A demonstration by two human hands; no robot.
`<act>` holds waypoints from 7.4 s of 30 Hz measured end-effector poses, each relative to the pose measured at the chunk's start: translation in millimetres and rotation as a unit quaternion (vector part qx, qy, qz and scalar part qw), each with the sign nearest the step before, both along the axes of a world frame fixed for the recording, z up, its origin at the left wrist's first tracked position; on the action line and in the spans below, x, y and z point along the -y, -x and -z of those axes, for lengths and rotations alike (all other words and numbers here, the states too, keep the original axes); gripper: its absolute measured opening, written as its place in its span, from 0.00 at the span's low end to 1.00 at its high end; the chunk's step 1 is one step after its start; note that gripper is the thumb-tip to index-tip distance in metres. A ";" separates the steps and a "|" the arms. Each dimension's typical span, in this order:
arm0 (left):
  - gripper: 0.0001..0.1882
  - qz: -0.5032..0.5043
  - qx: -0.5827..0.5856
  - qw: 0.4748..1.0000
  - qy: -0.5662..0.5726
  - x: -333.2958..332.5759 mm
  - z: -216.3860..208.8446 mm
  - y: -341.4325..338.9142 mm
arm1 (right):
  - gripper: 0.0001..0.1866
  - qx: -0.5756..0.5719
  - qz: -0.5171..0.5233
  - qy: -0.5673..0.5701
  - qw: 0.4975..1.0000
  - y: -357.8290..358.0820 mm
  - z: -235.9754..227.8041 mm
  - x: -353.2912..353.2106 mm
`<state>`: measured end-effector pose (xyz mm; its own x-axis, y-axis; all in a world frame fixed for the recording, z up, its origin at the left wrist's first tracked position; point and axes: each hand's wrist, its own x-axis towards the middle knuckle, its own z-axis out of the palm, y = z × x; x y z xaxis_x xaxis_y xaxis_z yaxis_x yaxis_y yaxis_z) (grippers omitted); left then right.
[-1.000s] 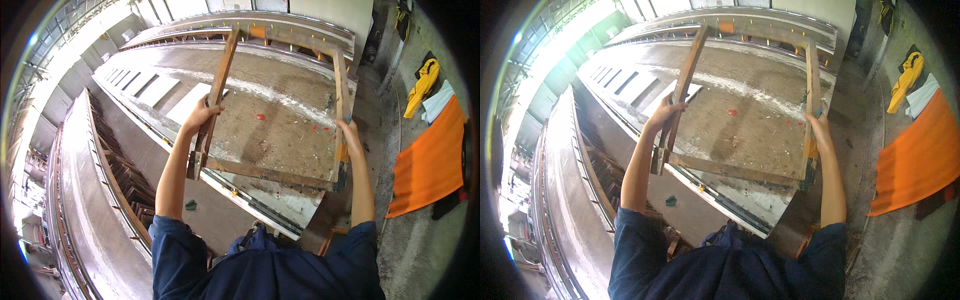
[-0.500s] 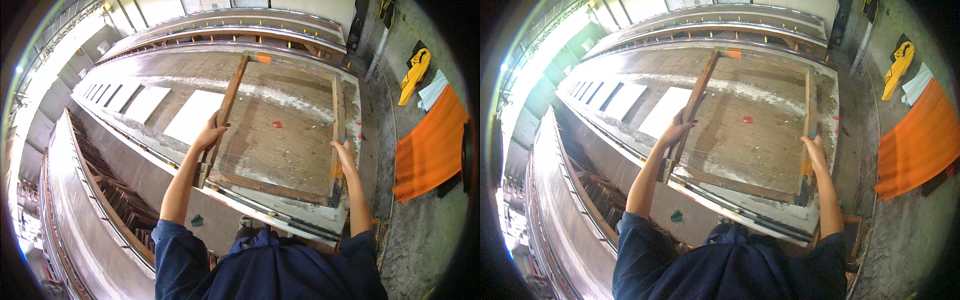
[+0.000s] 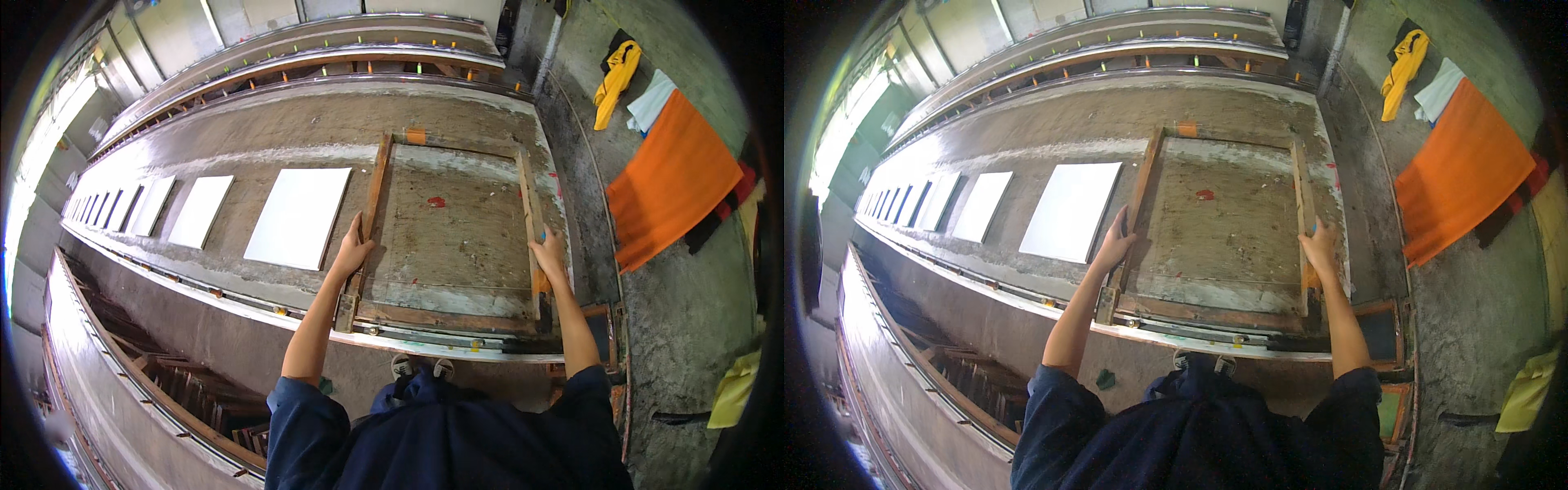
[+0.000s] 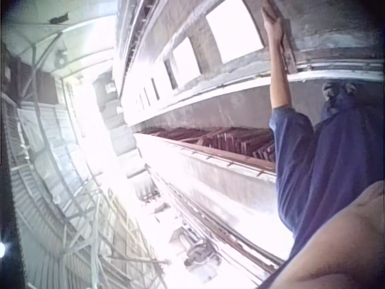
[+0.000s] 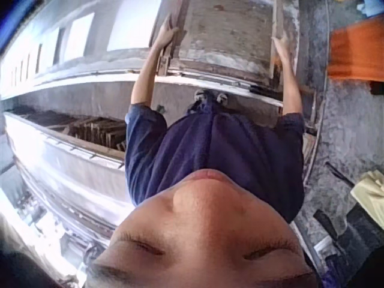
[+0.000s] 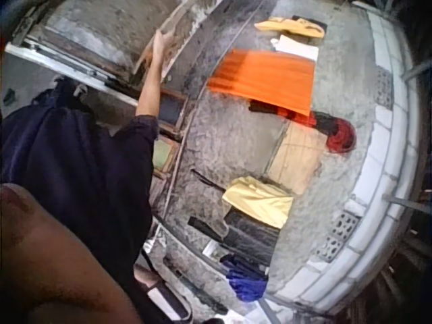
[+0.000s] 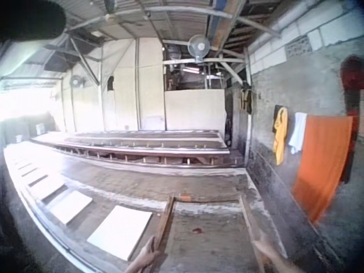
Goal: The person places white rectangular tiles into wooden frames on a long conveyor-like table. They repeatedly pick up tiles, position them within the frames, and adjust them by hand. The person also handles a wooden frame, lifting and repositioning it on the table.
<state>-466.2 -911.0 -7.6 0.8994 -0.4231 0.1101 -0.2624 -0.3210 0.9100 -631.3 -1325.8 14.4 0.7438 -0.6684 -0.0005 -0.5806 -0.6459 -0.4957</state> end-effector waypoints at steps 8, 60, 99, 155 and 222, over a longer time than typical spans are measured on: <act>0.42 0.005 -0.002 1.000 -0.003 4.5 -7.4 13.9 | 0.40 -0.021 -0.049 0.092 0.994 2.3 2.8 -27.6; 0.20 -0.101 0.094 0.979 -0.153 -6.7 -75.8 130.7 | 0.30 -0.103 -0.182 0.087 0.974 23.0 -55.7 -121.0; 0.22 -0.358 0.186 0.888 -0.221 -348.4 -60.9 36.6 | 0.27 0.163 -0.655 -0.133 0.726 -169.7 -36.3 -569.0; 0.20 -0.130 0.211 0.939 -0.237 -904.7 -64.1 -306.2 | 0.27 0.120 -0.491 -0.068 0.860 -439.3 -55.7 -1114.1; 0.21 0.056 0.239 0.935 -0.256 -1643.4 -44.9 -696.9 | 0.12 0.155 -0.388 -0.016 0.908 -799.4 -27.8 -1866.5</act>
